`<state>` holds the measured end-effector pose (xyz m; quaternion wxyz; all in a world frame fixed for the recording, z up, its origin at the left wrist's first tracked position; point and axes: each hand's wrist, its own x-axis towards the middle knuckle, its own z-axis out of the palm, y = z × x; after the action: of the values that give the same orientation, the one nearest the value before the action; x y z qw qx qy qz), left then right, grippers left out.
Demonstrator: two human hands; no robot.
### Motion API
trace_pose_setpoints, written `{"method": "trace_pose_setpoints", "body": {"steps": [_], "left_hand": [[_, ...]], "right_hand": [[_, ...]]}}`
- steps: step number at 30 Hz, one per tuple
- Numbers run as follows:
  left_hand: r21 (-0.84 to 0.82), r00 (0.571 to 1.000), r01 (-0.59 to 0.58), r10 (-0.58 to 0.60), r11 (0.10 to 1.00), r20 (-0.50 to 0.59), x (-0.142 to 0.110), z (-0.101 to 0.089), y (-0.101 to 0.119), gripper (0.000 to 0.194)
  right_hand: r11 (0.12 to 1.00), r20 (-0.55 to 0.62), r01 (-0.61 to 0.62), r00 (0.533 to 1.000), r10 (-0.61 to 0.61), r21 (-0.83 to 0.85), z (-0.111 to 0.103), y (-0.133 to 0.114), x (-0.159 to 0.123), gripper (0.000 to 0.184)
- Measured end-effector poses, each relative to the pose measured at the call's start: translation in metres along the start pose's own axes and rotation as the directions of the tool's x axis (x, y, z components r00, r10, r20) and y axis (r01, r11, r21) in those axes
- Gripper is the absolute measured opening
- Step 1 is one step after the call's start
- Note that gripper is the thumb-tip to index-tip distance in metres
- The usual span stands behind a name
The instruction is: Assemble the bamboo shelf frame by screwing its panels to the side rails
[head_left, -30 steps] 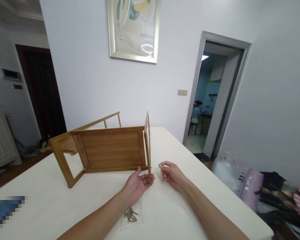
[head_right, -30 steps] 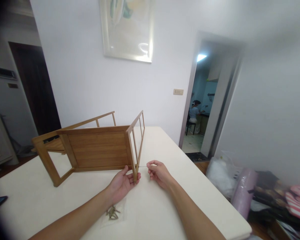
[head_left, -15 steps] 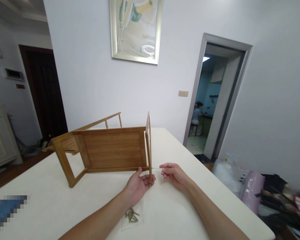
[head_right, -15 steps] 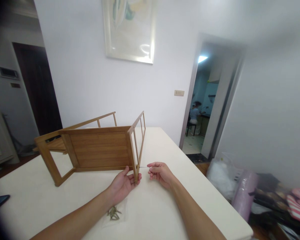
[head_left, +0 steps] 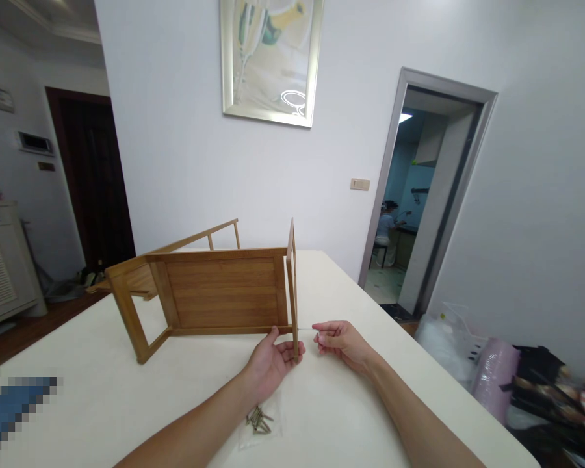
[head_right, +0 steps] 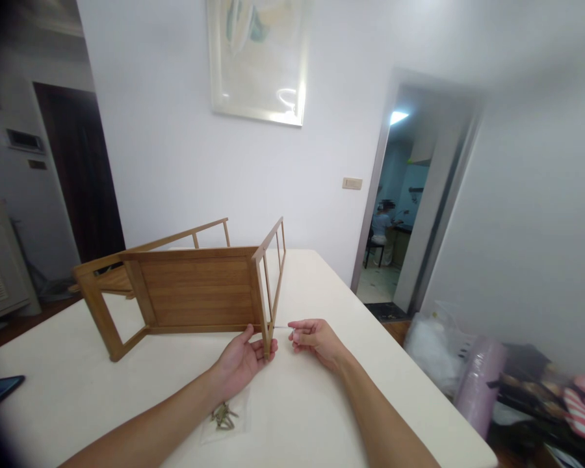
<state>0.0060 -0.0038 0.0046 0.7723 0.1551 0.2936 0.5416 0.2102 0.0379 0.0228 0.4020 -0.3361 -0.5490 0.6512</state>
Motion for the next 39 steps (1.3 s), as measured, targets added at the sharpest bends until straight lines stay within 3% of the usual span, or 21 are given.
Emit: {"method": "trace_pose_setpoints", "body": {"steps": [11, 29, 32, 39], "left_hand": [[-0.014, 1.000, -0.009, 0.009, 1.000, -0.019, -0.002, 0.003, 0.000, 0.035], [-0.021, 1.000, 0.014, -0.015, 1.000, -0.009, 0.004, -0.003, 0.000, 0.038], [-0.014, 1.000, 0.011, -0.011, 1.000, -0.001, 0.003, -0.004, 0.000, 0.038], [0.009, 1.000, 0.003, -0.003, 1.000, 0.004, -0.003, 0.002, 0.001, 0.037]], "right_hand": [[0.920, -0.041, 0.101, 0.991, -0.125, -0.378, -0.007, 0.003, 0.005, 0.038], [0.844, -0.114, 0.172, 0.958, -0.264, -0.508, 0.010, -0.002, 0.005, 0.032], [0.789, -0.116, 0.187, 0.943, -0.310, -0.585, 0.012, -0.001, 0.004, 0.029], [0.521, -0.033, 0.249, 0.881, -0.472, -0.816, 0.015, -0.002, -0.002, 0.029]]}}
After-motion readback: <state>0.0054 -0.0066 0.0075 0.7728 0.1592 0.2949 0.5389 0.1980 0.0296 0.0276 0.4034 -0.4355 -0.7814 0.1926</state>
